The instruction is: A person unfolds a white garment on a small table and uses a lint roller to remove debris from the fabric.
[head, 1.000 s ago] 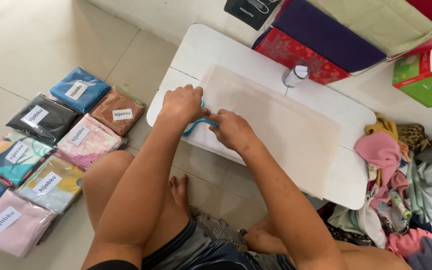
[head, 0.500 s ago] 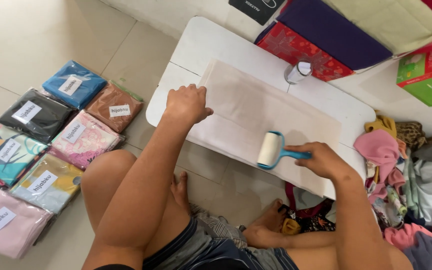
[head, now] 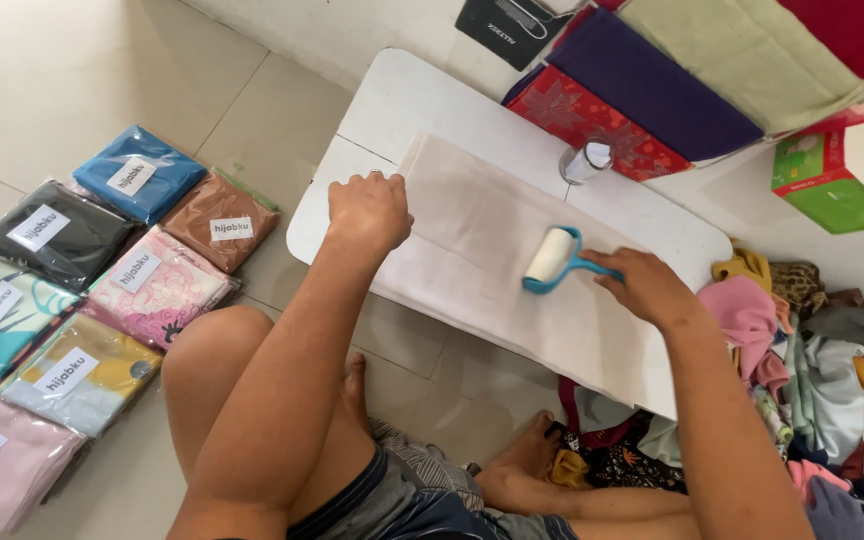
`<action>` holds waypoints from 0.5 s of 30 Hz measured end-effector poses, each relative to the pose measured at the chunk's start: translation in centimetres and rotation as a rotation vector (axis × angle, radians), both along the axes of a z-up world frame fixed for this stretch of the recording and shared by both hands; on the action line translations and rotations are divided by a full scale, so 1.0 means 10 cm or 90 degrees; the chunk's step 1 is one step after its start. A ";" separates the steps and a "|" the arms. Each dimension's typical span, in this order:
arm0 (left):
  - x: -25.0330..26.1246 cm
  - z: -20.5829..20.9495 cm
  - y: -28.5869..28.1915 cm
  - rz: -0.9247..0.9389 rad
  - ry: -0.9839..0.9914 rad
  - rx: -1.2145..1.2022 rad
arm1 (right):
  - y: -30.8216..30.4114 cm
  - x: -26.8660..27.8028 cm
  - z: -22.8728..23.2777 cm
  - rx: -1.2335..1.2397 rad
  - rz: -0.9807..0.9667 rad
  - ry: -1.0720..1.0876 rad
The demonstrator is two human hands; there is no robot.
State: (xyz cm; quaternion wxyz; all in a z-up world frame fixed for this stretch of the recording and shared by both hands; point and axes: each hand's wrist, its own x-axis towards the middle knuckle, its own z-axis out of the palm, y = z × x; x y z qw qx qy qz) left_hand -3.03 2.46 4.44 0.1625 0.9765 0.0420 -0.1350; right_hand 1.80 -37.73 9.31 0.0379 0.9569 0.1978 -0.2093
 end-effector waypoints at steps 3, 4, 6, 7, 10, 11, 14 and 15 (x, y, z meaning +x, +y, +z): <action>0.06 -0.22 -0.01 0.004 0.001 -0.002 | 0.65 0.18 0.15 -0.032 0.019 -0.003; 0.04 -0.17 0.01 0.003 0.001 0.001 | 0.86 0.22 0.13 -0.029 0.018 -0.004; 0.03 -0.08 0.03 0.003 0.014 0.006 | 1.30 0.33 0.11 0.033 0.067 0.031; 0.02 -0.01 0.05 0.004 0.012 0.009 | 1.45 0.36 0.05 0.035 0.068 0.029; 0.00 0.14 0.07 0.008 0.001 0.003 | 1.88 0.47 -0.15 0.082 0.089 0.004; 0.01 0.16 0.06 0.011 -0.001 -0.003 | 2.00 0.51 -0.23 0.098 0.100 -0.011; 0.03 0.12 -0.06 0.010 -0.012 -0.015 | 2.20 0.50 -0.41 0.128 0.125 -0.036; 0.05 0.09 -0.11 0.005 -0.019 -0.020 | 2.25 0.49 -0.45 0.145 0.136 -0.046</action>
